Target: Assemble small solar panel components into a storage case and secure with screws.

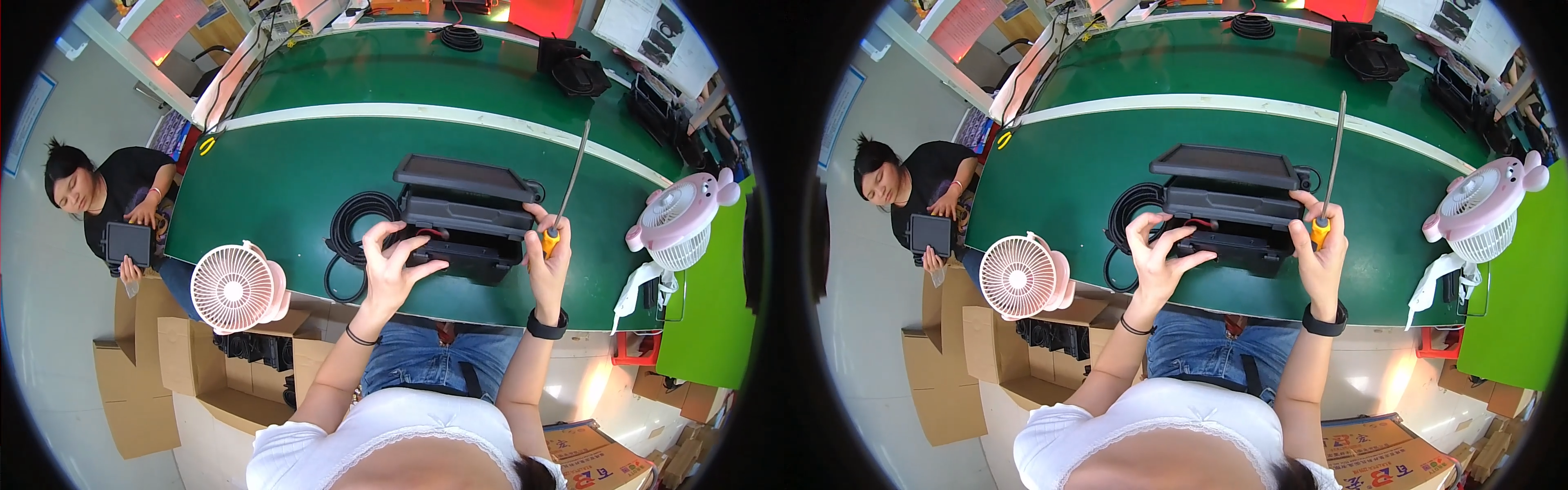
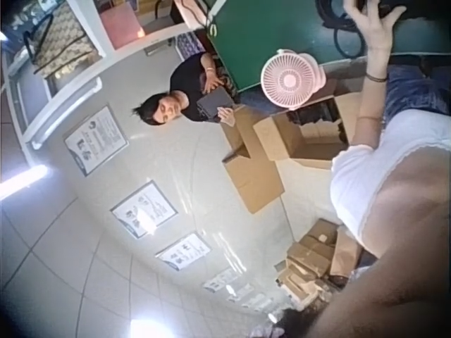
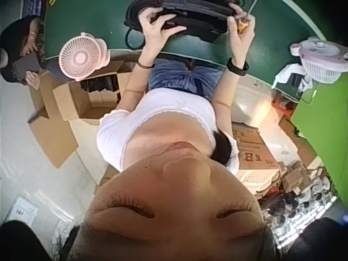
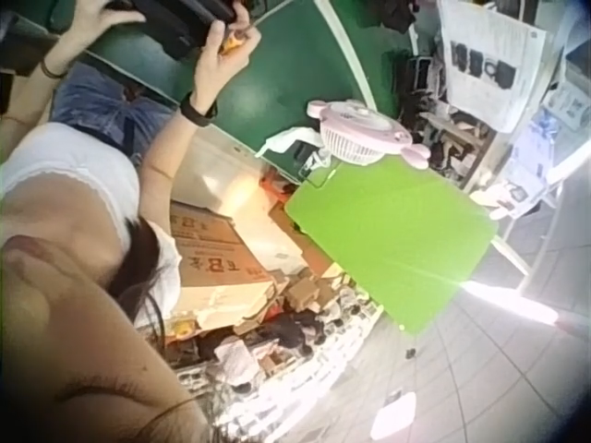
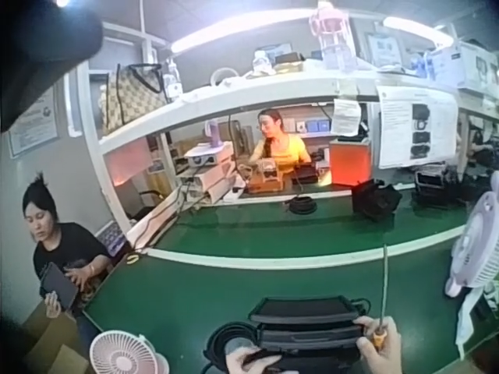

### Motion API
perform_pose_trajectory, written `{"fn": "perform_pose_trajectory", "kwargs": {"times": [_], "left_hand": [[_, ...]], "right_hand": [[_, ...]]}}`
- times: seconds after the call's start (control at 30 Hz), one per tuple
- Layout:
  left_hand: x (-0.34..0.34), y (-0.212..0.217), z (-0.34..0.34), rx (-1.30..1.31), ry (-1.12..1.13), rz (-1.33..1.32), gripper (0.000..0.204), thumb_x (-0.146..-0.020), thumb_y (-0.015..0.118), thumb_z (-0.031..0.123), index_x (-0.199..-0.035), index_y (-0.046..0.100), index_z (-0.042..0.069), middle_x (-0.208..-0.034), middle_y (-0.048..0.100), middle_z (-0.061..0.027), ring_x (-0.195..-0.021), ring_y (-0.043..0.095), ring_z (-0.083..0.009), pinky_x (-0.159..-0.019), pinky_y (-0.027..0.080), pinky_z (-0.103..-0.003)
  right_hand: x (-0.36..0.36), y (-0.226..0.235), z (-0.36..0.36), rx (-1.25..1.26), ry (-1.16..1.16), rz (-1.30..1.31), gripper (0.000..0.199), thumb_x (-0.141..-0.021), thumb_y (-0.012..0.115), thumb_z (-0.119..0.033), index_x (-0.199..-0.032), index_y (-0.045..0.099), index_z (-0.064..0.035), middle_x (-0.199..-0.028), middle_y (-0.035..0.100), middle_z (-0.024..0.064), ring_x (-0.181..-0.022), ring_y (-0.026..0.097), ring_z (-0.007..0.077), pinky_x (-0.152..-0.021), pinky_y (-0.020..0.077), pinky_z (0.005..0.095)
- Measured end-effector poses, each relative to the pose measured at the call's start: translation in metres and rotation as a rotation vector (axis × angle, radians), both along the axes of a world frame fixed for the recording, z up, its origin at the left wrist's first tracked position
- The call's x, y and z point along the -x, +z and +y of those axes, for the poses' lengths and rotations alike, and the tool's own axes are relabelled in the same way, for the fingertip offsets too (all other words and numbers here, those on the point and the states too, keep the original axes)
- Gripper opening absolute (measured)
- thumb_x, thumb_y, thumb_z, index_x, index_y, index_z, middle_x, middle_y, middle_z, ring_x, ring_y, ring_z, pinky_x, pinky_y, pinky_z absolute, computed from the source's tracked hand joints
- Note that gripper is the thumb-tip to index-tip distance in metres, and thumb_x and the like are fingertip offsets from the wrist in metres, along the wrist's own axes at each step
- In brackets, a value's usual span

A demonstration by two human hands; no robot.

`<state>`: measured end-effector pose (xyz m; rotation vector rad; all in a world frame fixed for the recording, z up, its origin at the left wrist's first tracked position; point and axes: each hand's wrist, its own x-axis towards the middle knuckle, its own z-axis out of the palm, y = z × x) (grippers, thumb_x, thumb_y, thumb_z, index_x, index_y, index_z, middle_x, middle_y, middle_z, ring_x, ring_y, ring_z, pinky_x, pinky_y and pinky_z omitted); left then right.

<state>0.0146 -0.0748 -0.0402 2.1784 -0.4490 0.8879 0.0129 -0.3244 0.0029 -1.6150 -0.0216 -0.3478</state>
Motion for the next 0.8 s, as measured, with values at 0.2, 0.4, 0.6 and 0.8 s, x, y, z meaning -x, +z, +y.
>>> {"fn": "perform_pose_trajectory", "kwargs": {"times": [0.2, 0.4, 0.6, 0.8], "left_hand": [[-0.008, -0.024, 0.002, 0.217, 0.008, -0.165, 0.047, -0.067, 0.09, 0.006, -0.102, 0.058, 0.004, -0.123, 0.035, -0.0118, -0.113, 0.059, -0.0335, -0.078, 0.065, -0.035], [-0.01, -0.007, 0.005, 0.192, -0.055, 0.174, 0.051, -0.071, 0.088, 0.013, -0.112, 0.059, 0.005, -0.13, 0.039, -0.0142, -0.119, 0.052, -0.0334, -0.092, 0.053, -0.041], [-0.008, 0.011, 0.002, 0.226, -0.161, 0.208, 0.04, -0.074, 0.084, 0.007, -0.11, 0.067, 0.01, -0.142, 0.034, -0.0139, -0.131, 0.045, -0.0348, -0.105, 0.045, -0.047], [-0.018, 0.015, -0.003, 0.102, -0.138, 0.175, 0.052, -0.073, 0.085, 0.009, -0.12, 0.062, 0.012, -0.144, 0.032, -0.0148, -0.131, 0.045, -0.038, -0.107, 0.044, -0.049]], "right_hand": [[-0.011, -0.008, 0.012, 0.284, -0.103, -0.056, 0.027, -0.091, 0.07, -0.012, -0.094, 0.044, -0.0059, -0.115, 0.07, 0.0118, -0.083, 0.057, 0.0123, -0.077, 0.0478, 0.0249], [-0.018, -0.013, 0.01, 0.056, -0.048, -0.061, 0.028, -0.091, 0.07, -0.011, -0.093, 0.042, -0.0083, -0.12, 0.068, 0.0137, -0.067, 0.051, 0.0045, -0.058, 0.0436, 0.0191], [-0.017, -0.013, 0.015, 0.017, -0.059, -0.059, 0.03, -0.09, 0.071, -0.012, -0.093, 0.042, -0.0088, -0.121, 0.067, 0.0139, -0.064, 0.049, 0.0021, -0.053, 0.0407, 0.017], [-0.018, -0.016, 0.008, 0.044, -0.067, -0.074, 0.031, -0.089, 0.073, -0.015, -0.092, 0.042, -0.0094, -0.12, 0.068, 0.0141, -0.067, 0.052, 0.004, -0.056, 0.044, 0.0192]]}}
